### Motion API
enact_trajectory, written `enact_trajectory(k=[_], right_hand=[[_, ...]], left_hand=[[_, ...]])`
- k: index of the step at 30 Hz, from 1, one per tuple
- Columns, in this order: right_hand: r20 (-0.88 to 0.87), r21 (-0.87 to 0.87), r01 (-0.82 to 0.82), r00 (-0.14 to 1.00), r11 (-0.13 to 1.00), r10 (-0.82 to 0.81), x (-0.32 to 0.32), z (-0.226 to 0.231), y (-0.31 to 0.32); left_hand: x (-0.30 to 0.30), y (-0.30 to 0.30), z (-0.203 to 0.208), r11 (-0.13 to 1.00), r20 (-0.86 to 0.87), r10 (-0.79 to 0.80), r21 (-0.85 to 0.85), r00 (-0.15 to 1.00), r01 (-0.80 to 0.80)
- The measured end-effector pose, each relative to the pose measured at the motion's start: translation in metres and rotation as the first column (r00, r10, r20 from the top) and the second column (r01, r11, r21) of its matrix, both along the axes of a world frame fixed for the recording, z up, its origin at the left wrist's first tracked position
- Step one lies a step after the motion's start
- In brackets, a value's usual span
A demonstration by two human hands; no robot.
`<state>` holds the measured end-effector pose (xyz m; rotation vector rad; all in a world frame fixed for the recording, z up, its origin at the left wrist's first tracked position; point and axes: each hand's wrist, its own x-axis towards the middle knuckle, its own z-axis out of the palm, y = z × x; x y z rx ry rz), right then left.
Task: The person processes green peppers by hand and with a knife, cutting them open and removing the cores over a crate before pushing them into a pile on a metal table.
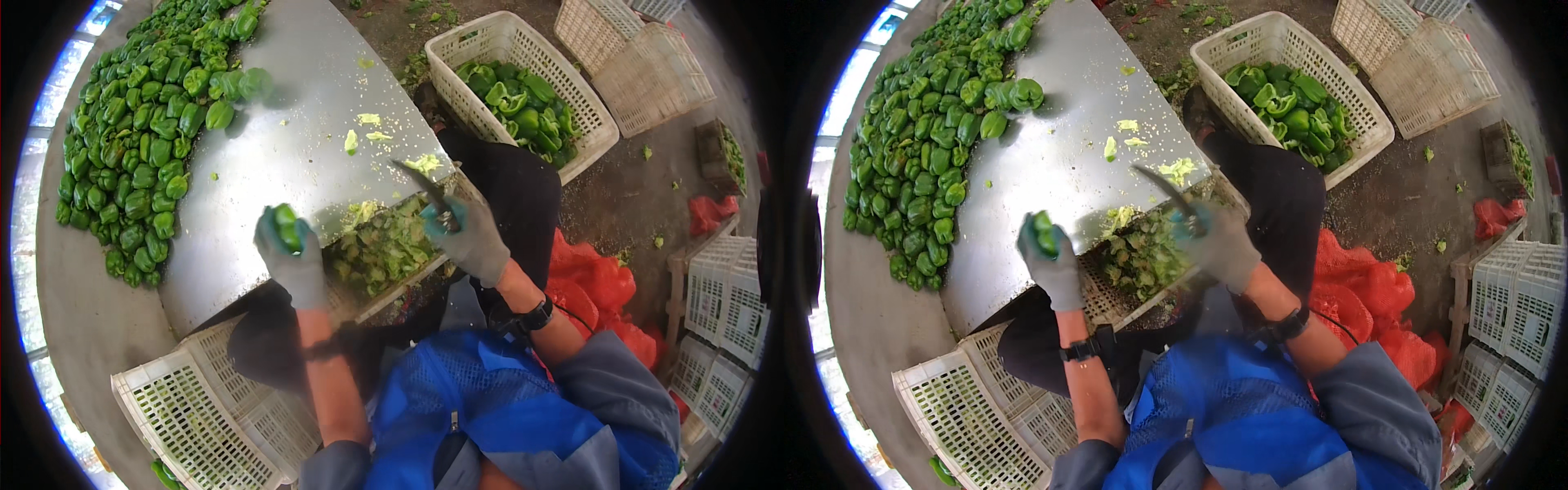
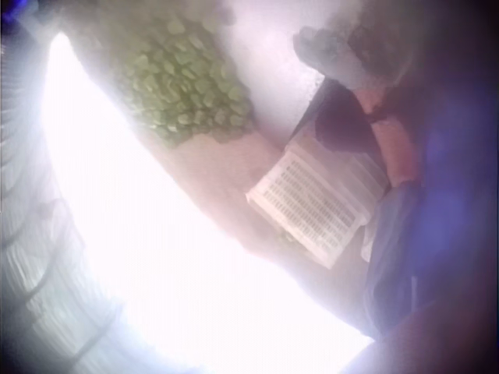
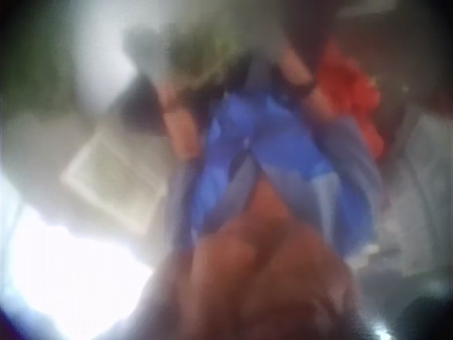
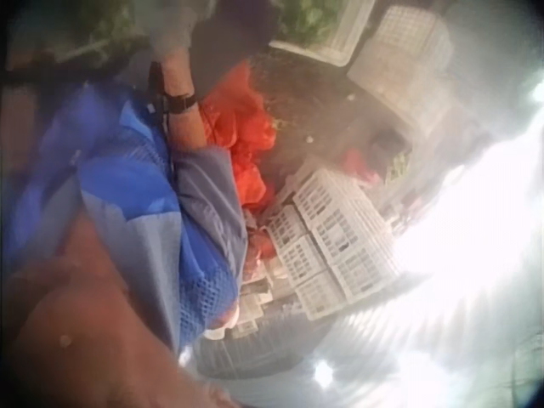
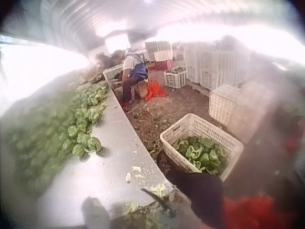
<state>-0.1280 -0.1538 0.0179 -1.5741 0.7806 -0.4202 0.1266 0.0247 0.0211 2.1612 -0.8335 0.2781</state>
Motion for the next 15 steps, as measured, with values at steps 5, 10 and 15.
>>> enact_trajectory(k=[5,10,15], right_hand=[[-0.027,-0.495,0.29,0.937,0.819,-0.349,0.02,-0.005,-0.06],[-0.126,-0.532,0.049,0.983,0.846,-0.136,0.07,-0.034,-0.061],[-0.085,-0.075,-0.044,0.996,0.996,0.038,0.043,-0.015,-0.016]], left_hand=[[0.023,0.005,-0.015,0.935,-0.098,0.081,0.353,0.992,-0.042],[0.042,0.019,-0.032,0.946,-0.481,0.108,-0.219,0.87,-0.238],[0.006,-0.01,0.016,0.857,-0.799,-0.206,-0.426,0.565,-0.291]])
